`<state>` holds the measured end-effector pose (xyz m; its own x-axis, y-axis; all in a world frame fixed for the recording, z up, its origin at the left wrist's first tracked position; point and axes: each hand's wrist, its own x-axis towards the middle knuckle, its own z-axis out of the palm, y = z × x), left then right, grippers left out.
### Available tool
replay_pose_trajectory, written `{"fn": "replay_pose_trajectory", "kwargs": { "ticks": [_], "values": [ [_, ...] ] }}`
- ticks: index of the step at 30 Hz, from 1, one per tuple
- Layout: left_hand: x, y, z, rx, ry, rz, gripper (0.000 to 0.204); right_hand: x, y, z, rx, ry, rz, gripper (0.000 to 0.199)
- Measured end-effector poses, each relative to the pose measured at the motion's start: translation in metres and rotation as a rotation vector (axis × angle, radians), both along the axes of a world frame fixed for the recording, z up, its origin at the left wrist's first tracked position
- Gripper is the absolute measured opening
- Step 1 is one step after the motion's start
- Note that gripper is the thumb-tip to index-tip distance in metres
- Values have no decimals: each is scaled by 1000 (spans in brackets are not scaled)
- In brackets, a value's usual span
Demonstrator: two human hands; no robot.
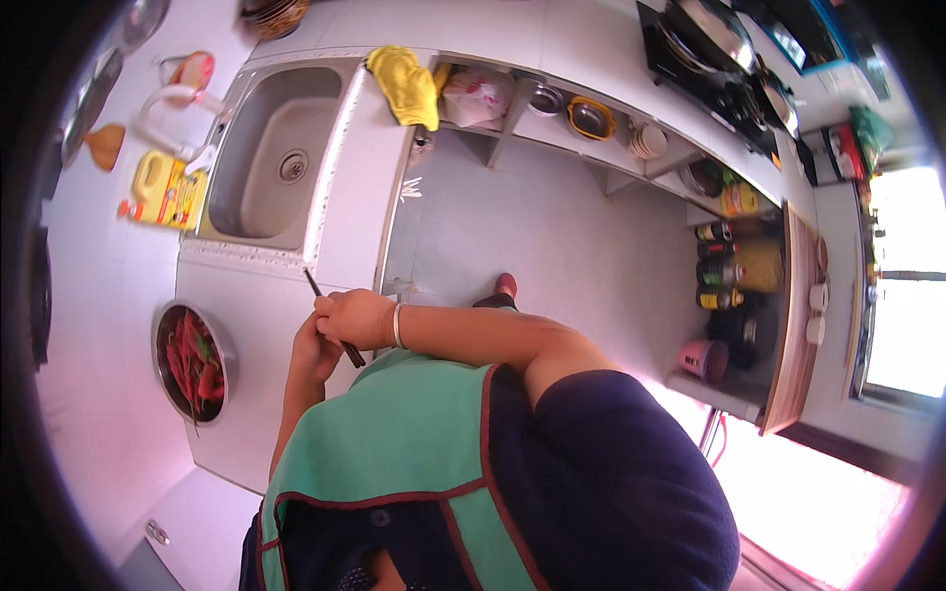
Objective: The person wipes a wooden counter and a stovetop with a cloth, washes the cloth in a sink, and pours liquid from a container into a bowl. They stir noodles in a pot with chopsticks and serve food from a pan into a bowl using a spoon.
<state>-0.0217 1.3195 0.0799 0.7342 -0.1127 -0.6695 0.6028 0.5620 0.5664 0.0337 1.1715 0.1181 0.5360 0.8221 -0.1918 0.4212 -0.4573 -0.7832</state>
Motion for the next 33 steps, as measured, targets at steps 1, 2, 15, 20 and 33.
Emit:
{"fn": "replay_pose_trajectory", "kwargs": {
  "ticks": [1,2,15,20,33],
  "values": [
    [4,0,-2,-35,-47,-53,27,0,-5,-5,58,-122,2,16],
    [8,0,-6,-71,-93,-105,27,-1,-11,-15,112,-245,4,14],
    [81,-163,-43,-17,-6,-232,25,26,-189,-45,244,-527,-278,12],
    [120,-266,-61,-36,129,-183,15,51,-293,-80,228,-371,-422,21],
    [323,-544,-245,23,190,-223,14,222,-596,-286,172,398,-1523,27]
  ]
}}
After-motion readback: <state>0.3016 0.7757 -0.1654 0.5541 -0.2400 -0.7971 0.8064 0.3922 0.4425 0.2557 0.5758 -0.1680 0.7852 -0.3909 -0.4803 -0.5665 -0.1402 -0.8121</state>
